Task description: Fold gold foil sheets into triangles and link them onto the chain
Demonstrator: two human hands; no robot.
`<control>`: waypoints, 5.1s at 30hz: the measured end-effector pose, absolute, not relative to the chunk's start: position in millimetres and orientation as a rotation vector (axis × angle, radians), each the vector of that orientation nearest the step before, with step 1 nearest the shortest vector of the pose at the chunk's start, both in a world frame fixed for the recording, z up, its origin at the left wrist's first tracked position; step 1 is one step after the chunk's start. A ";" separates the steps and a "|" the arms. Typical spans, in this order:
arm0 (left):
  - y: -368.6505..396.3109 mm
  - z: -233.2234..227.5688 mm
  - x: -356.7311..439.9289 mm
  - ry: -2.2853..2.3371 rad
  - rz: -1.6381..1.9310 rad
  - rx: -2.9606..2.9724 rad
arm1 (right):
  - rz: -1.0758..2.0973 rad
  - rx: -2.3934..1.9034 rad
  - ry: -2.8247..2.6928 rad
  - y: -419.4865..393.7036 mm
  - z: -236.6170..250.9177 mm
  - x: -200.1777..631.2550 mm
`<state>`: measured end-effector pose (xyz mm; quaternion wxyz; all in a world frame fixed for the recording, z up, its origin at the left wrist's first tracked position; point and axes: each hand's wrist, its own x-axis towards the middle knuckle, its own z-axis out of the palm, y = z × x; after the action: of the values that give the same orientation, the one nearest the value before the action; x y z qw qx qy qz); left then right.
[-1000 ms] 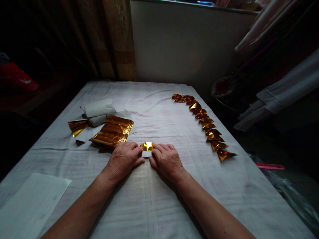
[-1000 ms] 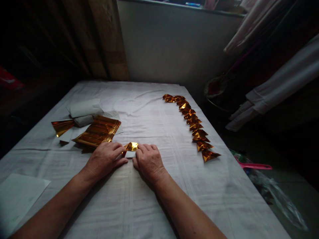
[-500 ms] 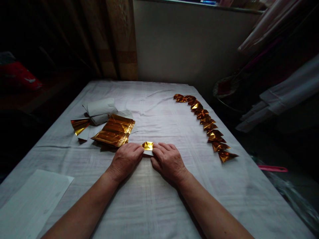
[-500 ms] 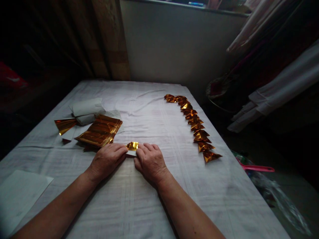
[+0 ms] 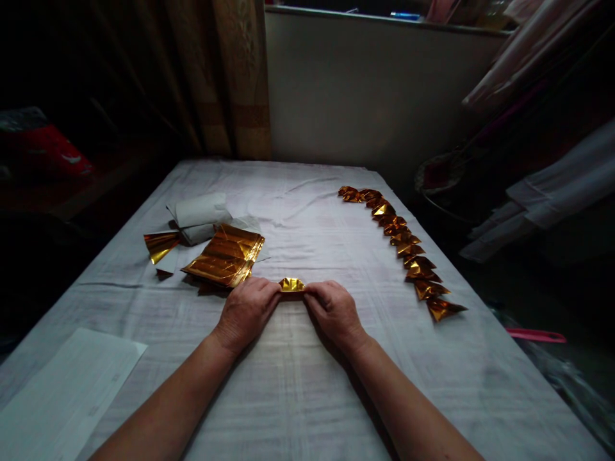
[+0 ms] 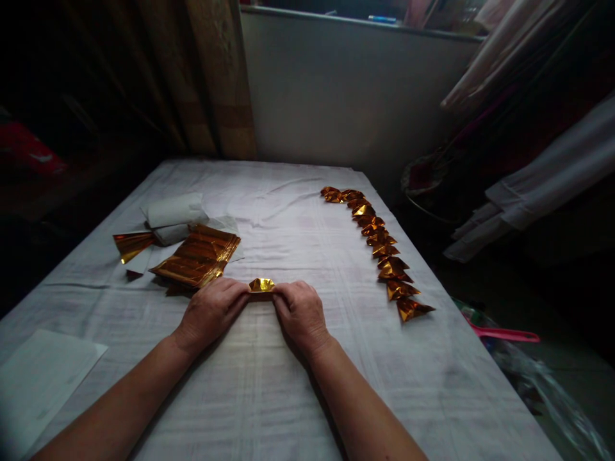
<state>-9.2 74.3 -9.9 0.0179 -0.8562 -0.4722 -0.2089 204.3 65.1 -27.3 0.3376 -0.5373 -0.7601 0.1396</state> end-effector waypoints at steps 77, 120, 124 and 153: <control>73.4 -14.8 17.0 -1.797 -0.510 -2.331 | 0.256 -1.715 -1.963 68.1 -19.6 197.7; 113.9 6.4 34.8 -2.045 -0.637 -2.388 | 0.508 -1.495 -1.593 118.0 -12.1 209.6; 121.0 0.1 37.0 -2.068 -0.659 -2.357 | 0.536 -1.611 -1.591 127.1 -12.7 207.9; 121.7 -16.7 40.7 -1.975 -0.918 -2.518 | 0.343 -1.512 -1.594 124.7 -27.8 204.8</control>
<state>40.7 121.7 -16.7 -0.0937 -0.7531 -0.5905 -0.2745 204.8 124.7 -27.8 0.4430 -0.6098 -0.6425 0.1383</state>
